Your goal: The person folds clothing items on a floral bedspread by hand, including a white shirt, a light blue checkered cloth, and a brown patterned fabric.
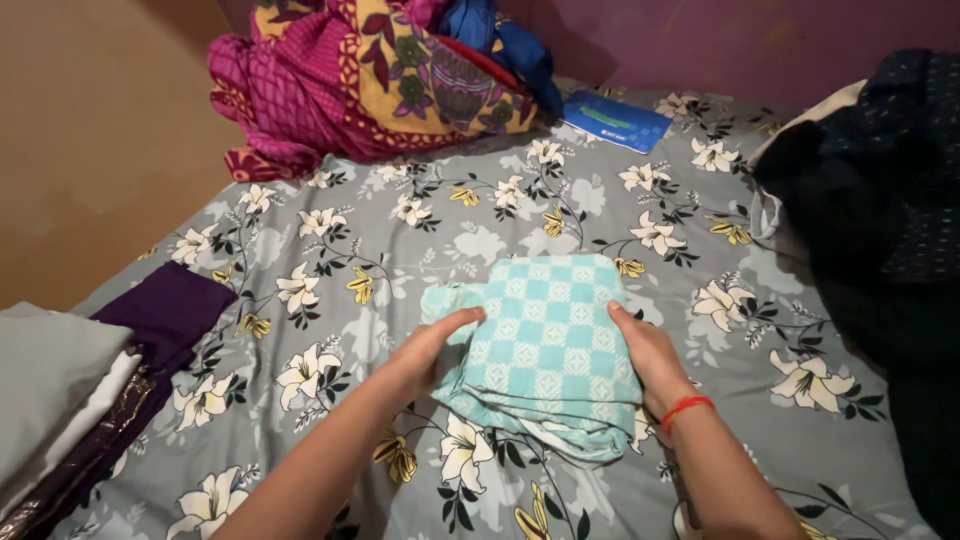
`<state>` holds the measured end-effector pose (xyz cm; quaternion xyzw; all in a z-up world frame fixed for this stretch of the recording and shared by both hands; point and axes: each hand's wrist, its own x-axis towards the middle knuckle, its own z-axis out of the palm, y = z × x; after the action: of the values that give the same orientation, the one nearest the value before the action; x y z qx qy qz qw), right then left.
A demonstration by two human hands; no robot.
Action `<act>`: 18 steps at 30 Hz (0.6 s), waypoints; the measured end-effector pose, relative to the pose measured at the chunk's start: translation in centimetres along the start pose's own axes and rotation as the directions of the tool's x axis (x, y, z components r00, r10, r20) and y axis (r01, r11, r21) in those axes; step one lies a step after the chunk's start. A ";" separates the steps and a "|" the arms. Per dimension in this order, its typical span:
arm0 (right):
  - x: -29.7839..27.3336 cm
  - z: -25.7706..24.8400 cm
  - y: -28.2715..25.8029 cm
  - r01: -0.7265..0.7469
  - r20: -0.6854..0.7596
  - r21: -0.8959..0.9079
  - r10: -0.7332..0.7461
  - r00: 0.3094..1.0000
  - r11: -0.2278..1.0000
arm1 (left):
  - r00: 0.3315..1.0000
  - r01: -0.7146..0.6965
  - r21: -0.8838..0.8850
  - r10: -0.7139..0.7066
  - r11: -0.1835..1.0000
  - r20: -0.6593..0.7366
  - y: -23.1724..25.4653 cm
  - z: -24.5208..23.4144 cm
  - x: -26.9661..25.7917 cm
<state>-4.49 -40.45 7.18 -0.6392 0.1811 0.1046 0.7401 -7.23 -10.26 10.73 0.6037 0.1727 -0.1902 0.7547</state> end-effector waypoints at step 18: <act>-0.8 -0.9 0.7 -0.014 0.115 0.144 -0.003 0.993 0.989 | 0.975 -0.219 0.280 0.194 0.935 0.112 -1.8 4.7 -1.9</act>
<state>-5.59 -41.14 6.77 -0.5761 0.1472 0.1298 0.7935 -9.66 -15.07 11.17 0.7145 0.0474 -0.1578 0.6800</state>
